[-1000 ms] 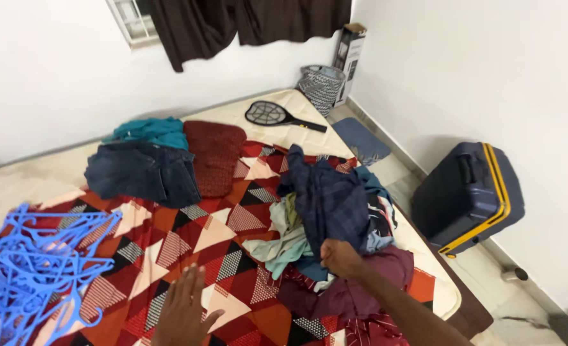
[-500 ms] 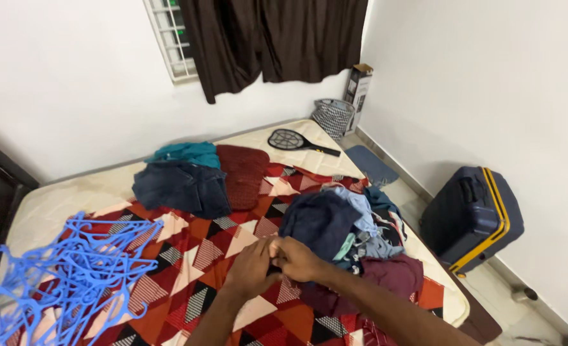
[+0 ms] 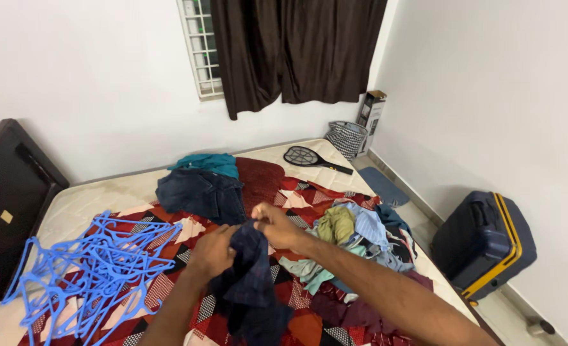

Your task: The person buttons a plaid shirt laid on the bed, places it on a hanger, and hangs it in a closet. They then repeat the process with a second plaid shirt, buttoning it and placing it on a hanger.

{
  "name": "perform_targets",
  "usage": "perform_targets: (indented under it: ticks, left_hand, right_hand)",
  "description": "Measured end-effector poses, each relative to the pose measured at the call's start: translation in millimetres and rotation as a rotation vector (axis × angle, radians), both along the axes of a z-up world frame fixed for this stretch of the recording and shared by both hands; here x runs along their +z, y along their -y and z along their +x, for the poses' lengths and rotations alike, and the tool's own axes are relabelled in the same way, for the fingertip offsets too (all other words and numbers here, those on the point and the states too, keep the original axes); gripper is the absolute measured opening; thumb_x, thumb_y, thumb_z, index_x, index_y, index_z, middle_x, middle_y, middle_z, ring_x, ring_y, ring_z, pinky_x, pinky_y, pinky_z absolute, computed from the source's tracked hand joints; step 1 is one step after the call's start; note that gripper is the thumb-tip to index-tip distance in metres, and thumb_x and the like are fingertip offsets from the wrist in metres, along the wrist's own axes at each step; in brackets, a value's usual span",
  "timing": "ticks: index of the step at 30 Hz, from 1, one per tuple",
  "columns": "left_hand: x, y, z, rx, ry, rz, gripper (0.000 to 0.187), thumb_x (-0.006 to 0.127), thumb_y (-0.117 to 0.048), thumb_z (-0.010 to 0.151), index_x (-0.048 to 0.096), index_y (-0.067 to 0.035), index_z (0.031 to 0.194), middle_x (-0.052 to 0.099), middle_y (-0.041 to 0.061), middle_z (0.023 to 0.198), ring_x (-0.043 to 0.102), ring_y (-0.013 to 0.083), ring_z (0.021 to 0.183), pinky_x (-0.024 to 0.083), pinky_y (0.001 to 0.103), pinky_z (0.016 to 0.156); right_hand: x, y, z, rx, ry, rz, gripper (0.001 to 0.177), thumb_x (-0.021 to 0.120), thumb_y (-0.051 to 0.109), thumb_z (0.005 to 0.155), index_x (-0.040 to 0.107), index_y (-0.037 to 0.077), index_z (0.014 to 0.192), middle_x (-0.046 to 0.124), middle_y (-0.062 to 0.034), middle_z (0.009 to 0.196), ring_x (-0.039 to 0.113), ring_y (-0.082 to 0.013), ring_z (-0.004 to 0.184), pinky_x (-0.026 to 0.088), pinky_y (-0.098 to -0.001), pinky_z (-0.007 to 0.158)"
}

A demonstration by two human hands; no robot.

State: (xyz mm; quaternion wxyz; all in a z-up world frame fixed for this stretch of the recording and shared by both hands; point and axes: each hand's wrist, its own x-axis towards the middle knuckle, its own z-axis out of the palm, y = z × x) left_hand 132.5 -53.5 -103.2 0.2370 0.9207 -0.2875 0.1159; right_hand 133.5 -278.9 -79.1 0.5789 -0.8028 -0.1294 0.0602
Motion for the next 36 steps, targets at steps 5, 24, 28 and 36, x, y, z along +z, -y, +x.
perform_targets:
  ticks: [5, 24, 28, 36]
  left_hand:
    - [0.3, -39.7, 12.7, 0.139, -0.032, 0.002, 0.041, 0.069, -0.003, 0.073, 0.066, -0.007, 0.114, 0.069, 0.02, 0.116, 0.065, 0.0408, 0.109, 0.052, 0.05, 0.094]
    - [49.5, -70.4, 0.5, 0.37, -0.051, -0.257, 0.019, 0.062, -0.011, 0.089, 0.075, -0.008, 0.103, 0.073, 0.024, 0.093, 0.068, 0.0444, 0.095, 0.053, 0.051, 0.084]
    - [49.5, -71.0, -2.1, 0.254, -0.21, -0.179, 0.032, 0.073, -0.021, 0.081, 0.073, -0.009, 0.11, 0.076, 0.018, 0.099, 0.072, 0.0378, 0.098, 0.055, 0.045, 0.085]
    - [33.3, -12.8, -27.5, -0.046, -0.355, -0.304, 0.069, 0.089, -0.036, 0.065, 0.065, -0.007, 0.122, 0.071, 0.013, 0.103, 0.073, 0.0292, 0.091, 0.058, 0.039, 0.08]
  right_hand:
    - [35.1, -4.6, 16.6, -0.007, -0.038, 0.125, 0.02, 0.059, 0.001, 0.094, 0.058, 0.008, 0.113, 0.064, -0.0074, 0.109, 0.063, -0.018, 0.1, 0.054, -0.0343, 0.088]
    - [44.5, 25.2, 28.3, -0.163, 0.216, -0.1, 0.022, 0.059, -0.002, 0.093, 0.06, 0.004, 0.115, 0.066, -0.0068, 0.104, 0.063, -0.0153, 0.095, 0.053, -0.0304, 0.087]
    - [43.6, 26.5, 15.1, -0.128, 0.115, -0.046, 0.025, 0.061, -0.003, 0.09, 0.062, 0.006, 0.113, 0.065, -0.0036, 0.104, 0.064, -0.0135, 0.098, 0.053, -0.0296, 0.087]
    - [15.3, -13.6, -2.6, 0.233, 0.197, 0.142, 0.02, 0.064, -0.011, 0.089, 0.06, 0.002, 0.104, 0.064, -0.006, 0.095, 0.068, -0.0147, 0.092, 0.057, -0.0287, 0.084]
